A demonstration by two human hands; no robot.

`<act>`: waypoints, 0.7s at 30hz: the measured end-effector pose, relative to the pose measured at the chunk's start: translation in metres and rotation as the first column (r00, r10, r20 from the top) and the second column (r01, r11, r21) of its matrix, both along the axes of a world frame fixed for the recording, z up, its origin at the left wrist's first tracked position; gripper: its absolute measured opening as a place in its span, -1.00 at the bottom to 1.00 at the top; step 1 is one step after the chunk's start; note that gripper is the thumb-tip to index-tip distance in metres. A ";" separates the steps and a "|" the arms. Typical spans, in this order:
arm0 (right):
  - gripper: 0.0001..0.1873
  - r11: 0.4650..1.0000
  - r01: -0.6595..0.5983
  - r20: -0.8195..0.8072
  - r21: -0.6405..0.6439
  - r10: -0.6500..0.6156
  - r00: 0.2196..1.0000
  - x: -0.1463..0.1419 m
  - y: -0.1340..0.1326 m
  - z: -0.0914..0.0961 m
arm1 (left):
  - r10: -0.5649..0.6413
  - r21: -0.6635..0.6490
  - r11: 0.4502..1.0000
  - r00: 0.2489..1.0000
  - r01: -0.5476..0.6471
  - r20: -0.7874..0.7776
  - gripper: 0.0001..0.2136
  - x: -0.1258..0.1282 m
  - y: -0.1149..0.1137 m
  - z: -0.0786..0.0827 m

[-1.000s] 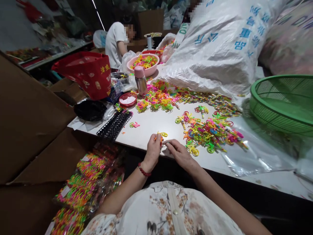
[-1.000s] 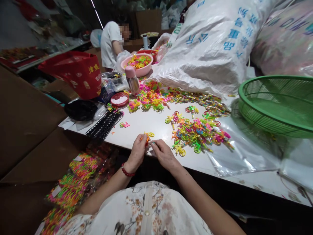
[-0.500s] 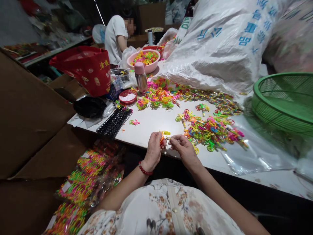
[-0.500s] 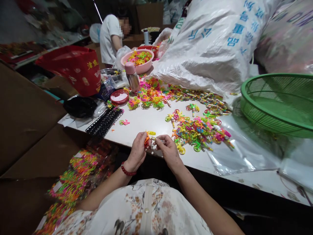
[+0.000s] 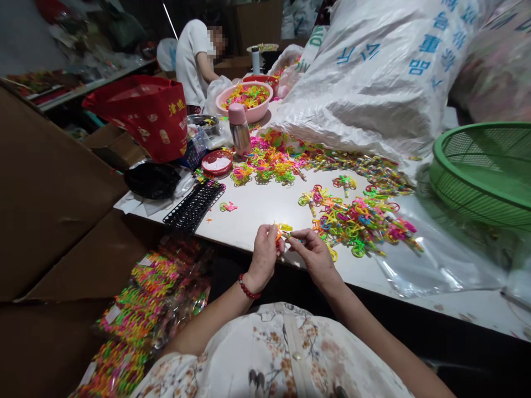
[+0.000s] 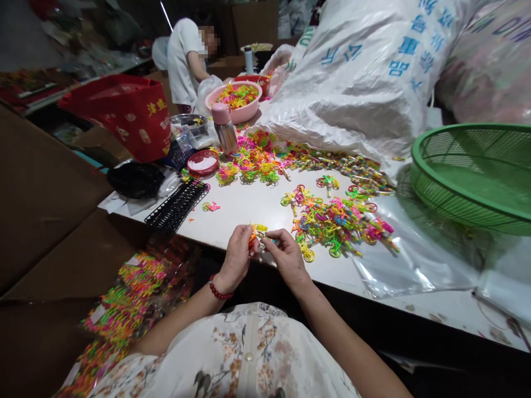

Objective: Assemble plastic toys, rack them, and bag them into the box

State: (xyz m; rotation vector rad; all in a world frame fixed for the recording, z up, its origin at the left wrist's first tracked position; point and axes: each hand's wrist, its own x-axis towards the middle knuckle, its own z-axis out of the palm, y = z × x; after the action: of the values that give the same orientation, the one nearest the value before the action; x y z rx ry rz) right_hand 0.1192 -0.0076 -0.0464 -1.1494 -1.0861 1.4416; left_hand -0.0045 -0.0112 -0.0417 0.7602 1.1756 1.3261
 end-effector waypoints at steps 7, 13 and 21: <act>-0.78 0.958 -0.102 0.223 0.266 0.042 0.974 0.005 -0.002 -0.002 | 0.022 -0.022 0.999 0.995 -0.024 -0.100 -0.71 -0.002 0.003 -0.005; -0.84 0.876 -0.208 0.437 0.435 -0.003 0.899 0.001 -0.012 0.006 | 0.097 -0.035 0.994 0.986 -0.103 -0.134 -0.70 0.000 0.003 -0.010; -0.80 0.766 -0.120 0.567 0.631 -0.350 0.746 0.047 0.012 0.020 | -0.120 -0.055 0.992 0.985 0.113 -0.127 -0.60 0.003 0.017 -0.013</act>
State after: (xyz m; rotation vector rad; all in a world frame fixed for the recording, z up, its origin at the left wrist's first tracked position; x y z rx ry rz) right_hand 0.1658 0.0043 -0.0266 -1.1968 -1.7812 0.4168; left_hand -0.0015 0.0057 -0.0544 0.8786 1.2419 1.1623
